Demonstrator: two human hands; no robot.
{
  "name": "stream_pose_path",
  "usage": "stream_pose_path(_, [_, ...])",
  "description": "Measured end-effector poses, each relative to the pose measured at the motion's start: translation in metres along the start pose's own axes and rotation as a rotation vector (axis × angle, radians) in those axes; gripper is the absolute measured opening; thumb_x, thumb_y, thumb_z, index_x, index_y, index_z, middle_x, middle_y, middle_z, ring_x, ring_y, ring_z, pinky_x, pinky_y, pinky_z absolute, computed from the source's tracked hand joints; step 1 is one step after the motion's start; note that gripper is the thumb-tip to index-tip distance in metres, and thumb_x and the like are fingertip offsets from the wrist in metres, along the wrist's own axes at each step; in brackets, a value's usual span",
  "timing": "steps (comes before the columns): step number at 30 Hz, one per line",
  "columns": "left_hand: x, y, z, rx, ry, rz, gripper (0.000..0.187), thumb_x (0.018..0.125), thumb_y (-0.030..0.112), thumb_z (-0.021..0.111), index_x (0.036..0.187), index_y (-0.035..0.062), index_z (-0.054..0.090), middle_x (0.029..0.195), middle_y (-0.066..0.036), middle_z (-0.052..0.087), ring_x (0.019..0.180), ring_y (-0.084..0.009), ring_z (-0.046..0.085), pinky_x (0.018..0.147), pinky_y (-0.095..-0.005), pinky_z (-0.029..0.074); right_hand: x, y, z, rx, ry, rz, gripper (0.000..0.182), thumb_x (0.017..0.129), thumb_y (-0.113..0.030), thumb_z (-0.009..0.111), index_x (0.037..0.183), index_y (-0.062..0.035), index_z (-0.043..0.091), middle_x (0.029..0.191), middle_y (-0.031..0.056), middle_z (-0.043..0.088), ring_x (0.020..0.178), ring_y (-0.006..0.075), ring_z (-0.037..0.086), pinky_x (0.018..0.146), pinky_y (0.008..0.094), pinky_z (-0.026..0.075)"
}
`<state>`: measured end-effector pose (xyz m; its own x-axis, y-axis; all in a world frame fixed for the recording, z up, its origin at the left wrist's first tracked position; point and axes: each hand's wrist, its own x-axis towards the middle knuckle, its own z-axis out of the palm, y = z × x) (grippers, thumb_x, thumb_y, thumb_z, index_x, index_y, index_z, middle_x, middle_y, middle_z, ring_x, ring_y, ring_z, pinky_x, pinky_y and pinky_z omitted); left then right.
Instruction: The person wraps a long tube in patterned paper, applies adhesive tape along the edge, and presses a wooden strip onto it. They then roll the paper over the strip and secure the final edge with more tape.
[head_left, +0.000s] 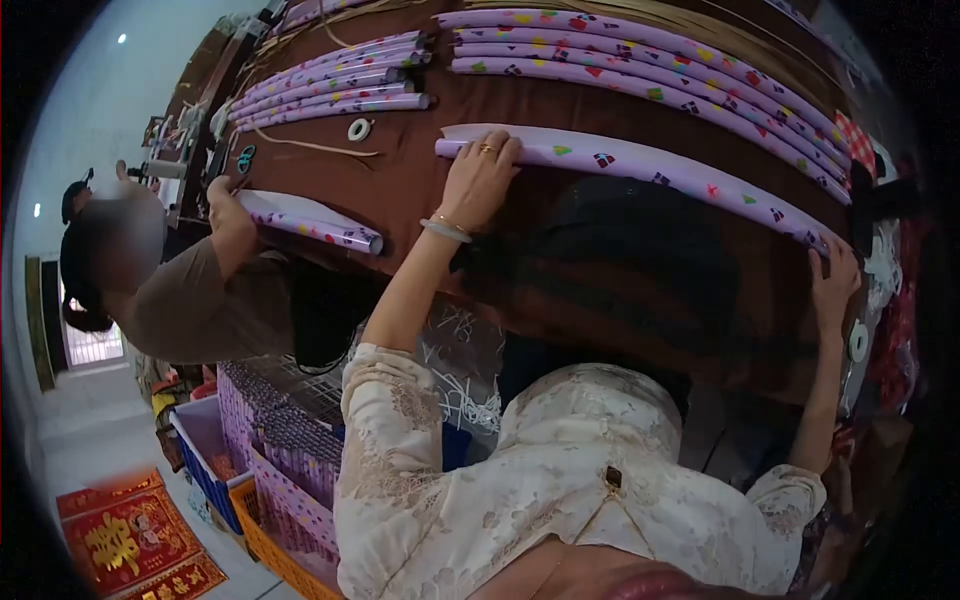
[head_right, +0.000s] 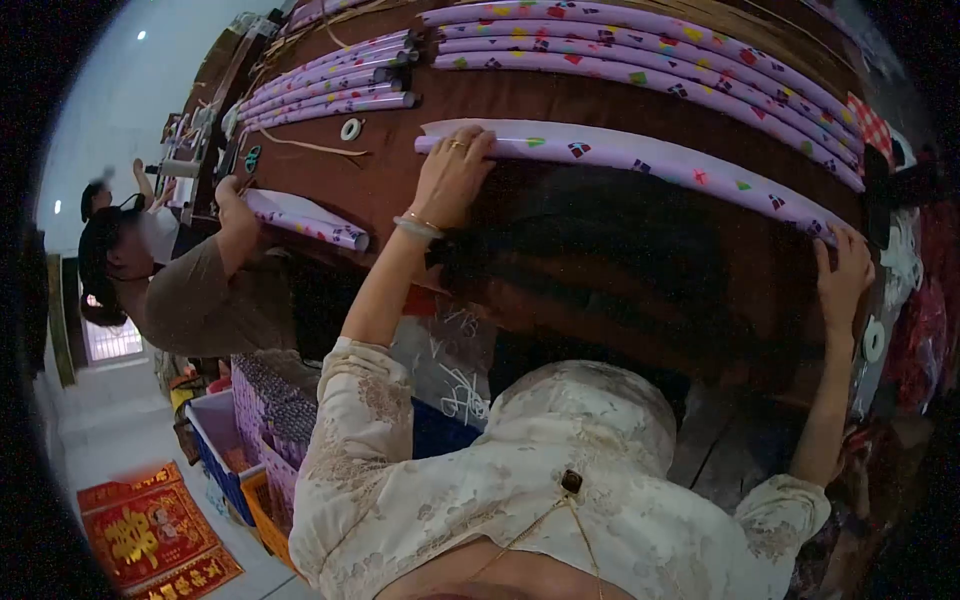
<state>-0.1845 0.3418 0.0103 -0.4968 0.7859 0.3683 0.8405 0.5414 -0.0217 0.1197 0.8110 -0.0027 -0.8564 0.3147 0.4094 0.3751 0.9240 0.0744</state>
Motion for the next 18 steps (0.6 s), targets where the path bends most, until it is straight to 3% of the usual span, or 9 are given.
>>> stream_pose_path(6, [-0.006,0.007,-0.018,-0.056,0.023,0.003,0.036,0.076,0.014,0.061,0.11,0.0061,0.05,0.109,-0.011,0.051,0.103,-0.0277,0.05,0.088,-0.0378,0.039,0.013,-0.012,-0.008,0.21,0.06,-0.07,0.024,0.091,-0.028,0.051,0.106,-0.0101,0.059,0.11,0.0057,0.053,0.106,0.0247,0.048,0.096,0.0403,0.026])
stream_pose_path(9, [-0.013,0.015,-0.033,-0.095,0.036,-0.026,0.039,0.075,0.011,0.062,0.112,0.0054,0.05,0.108,-0.011,0.051,0.103,-0.0283,0.05,0.088,-0.0383,0.04,0.033,-0.045,-0.032,0.231,0.116,-0.127,0.018,0.09,-0.02,0.054,0.104,-0.0098,0.059,0.104,0.0049,0.053,0.104,0.0236,0.048,0.094,0.0358,0.027])
stream_pose_path(11, [-0.025,0.026,-0.044,-0.118,0.155,-0.07,0.039,0.076,0.01,0.062,0.113,0.0054,0.052,0.11,-0.011,0.052,0.104,-0.0289,0.05,0.087,-0.0387,0.041,0.056,-0.062,-0.051,0.284,0.142,-0.147,0.017,0.088,-0.019,0.056,0.103,-0.0105,0.059,0.102,0.0046,0.053,0.102,0.0231,0.048,0.093,0.0338,0.026])
stream_pose_path(15, [-0.061,0.055,-0.051,-0.286,0.271,-0.363,0.031,0.078,0.006,0.063,0.109,0.0049,0.057,0.112,-0.012,0.054,0.108,-0.0299,0.051,0.088,-0.0395,0.041,0.116,-0.082,-0.051,0.339,0.272,-0.176,0.014,0.082,-0.015,0.061,0.094,-0.0093,0.06,0.095,0.0035,0.057,0.094,0.0208,0.051,0.087,0.0338,0.031])
stream_pose_path(18, [-0.081,0.07,-0.031,-0.334,0.279,-0.504,0.032,0.077,0.005,0.063,0.109,0.0044,0.057,0.113,-0.011,0.054,0.109,-0.0306,0.051,0.09,-0.0397,0.041,0.177,-0.101,-0.037,0.501,0.246,-0.218,0.011,0.08,-0.014,0.063,0.087,-0.0065,0.06,0.089,0.0059,0.059,0.088,0.0214,0.054,0.082,0.0329,0.035])
